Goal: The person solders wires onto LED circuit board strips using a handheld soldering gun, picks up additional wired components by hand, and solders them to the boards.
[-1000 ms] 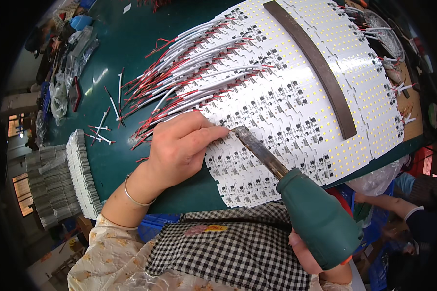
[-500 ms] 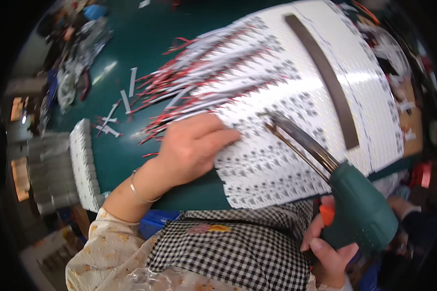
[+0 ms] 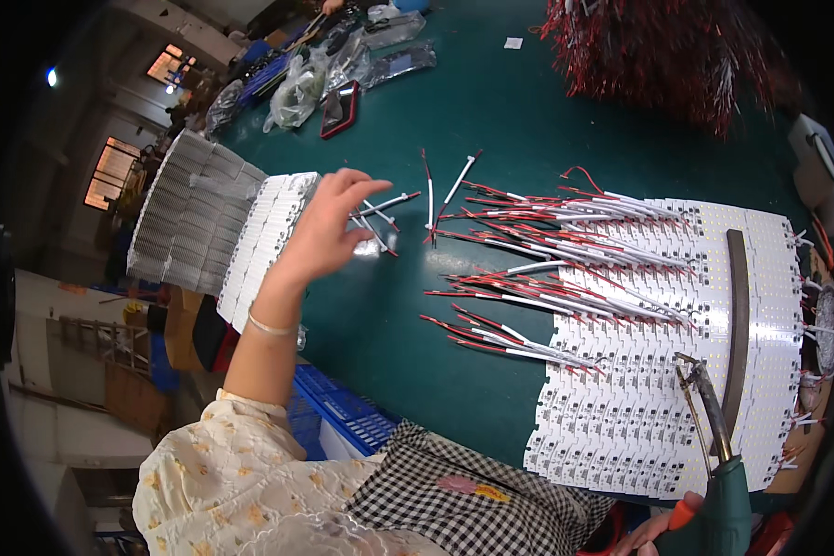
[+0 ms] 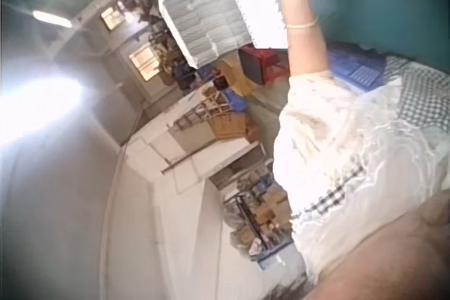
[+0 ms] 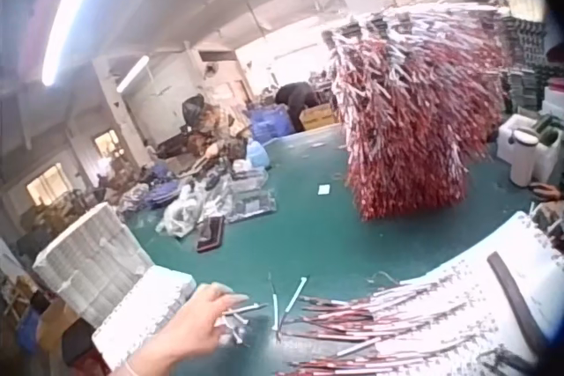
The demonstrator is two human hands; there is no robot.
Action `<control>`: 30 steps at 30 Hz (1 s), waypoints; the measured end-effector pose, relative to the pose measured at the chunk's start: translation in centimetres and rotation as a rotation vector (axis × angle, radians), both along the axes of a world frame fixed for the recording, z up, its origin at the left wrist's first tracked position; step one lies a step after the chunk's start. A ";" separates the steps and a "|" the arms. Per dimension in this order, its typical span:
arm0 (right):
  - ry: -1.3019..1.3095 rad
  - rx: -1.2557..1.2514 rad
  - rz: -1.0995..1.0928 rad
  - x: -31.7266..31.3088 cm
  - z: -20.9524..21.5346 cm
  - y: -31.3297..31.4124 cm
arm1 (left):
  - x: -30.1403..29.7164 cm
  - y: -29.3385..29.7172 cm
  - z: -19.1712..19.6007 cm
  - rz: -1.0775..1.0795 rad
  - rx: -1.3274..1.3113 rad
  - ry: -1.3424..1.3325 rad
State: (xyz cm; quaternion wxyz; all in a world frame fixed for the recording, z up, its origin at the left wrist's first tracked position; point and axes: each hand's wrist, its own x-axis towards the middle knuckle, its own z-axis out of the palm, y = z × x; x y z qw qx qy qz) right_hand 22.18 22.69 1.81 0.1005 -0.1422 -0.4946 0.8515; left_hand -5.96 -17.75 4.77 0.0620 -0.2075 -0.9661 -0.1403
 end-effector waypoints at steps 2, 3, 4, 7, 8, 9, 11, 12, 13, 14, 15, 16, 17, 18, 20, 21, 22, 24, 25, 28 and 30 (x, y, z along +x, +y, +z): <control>0.019 0.025 0.020 -0.5 -0.1 -0.1 | -1.3 -3.2 -1.3 0.040 -0.091 -0.022; 0.041 0.035 0.039 -0.7 -0.3 -0.2 | -1.9 -4.3 -2.0 0.045 -0.091 -0.017; 0.061 0.053 0.047 -0.6 0.0 -0.3 | -2.6 -4.8 -2.7 -0.006 -0.046 -0.061; 0.051 0.090 0.020 -0.4 0.4 -0.6 | -4.0 -6.1 -3.3 -0.063 -0.061 -0.123; 0.054 0.096 0.016 -0.4 0.3 -0.6 | -4.2 -6.4 -3.5 -0.066 -0.124 -0.144; 0.026 0.214 -0.022 -0.6 -0.2 -0.5 | -4.1 -6.5 -3.9 -0.111 -0.114 -0.056; 0.003 0.333 -0.065 -0.5 -0.9 -0.2 | -3.8 -6.3 -5.0 -0.093 -0.083 -0.002; 0.005 0.324 -0.059 -0.5 -0.9 -0.3 | -3.7 -5.8 -5.3 -0.078 -0.052 0.047; 0.008 0.315 -0.052 -0.5 -0.9 -0.4 | -3.8 -5.2 -5.5 -0.027 0.025 0.131; 0.014 0.318 -0.060 -0.5 -0.9 -0.5 | -3.9 -4.7 -5.5 -0.034 0.028 0.138; 0.000 0.317 -0.069 -0.5 -0.7 -0.7 | -3.9 -3.9 -5.2 0.093 0.156 0.114; -0.014 0.315 -0.076 -0.5 -0.6 -0.8 | -3.9 -3.1 -4.7 0.220 0.284 0.086; -0.010 0.321 -0.083 -0.5 -0.6 -0.8 | -4.2 -2.4 -4.3 0.130 0.317 0.177; -0.010 0.316 -0.079 -0.4 -0.6 -0.7 | -4.4 -1.6 -3.6 0.128 0.322 0.181; -0.010 0.318 -0.079 -0.2 -0.5 -0.7 | -4.9 0.3 -2.9 0.003 0.235 -0.019; -0.005 0.309 -0.085 -0.2 -0.4 -0.8 | -5.4 0.9 -3.0 -0.071 0.232 -0.037; 0.003 0.300 -0.091 -0.3 -0.5 -0.8 | -6.2 1.0 -3.4 -0.180 0.177 -0.082; 0.011 0.291 -0.093 -0.3 -0.6 -0.9 | -7.2 1.4 -4.1 -0.212 0.122 -0.214; 0.012 0.282 -0.095 -0.3 -0.7 -0.9 | -7.5 1.2 -4.2 -0.213 0.121 -0.209; 0.103 0.204 0.035 0.0 0.7 -0.8 | -8.0 0.0 -4.6 -0.265 0.033 -0.107; 0.101 0.207 0.002 0.2 0.7 -0.6 | -8.1 -1.1 -4.7 -0.324 -0.092 0.081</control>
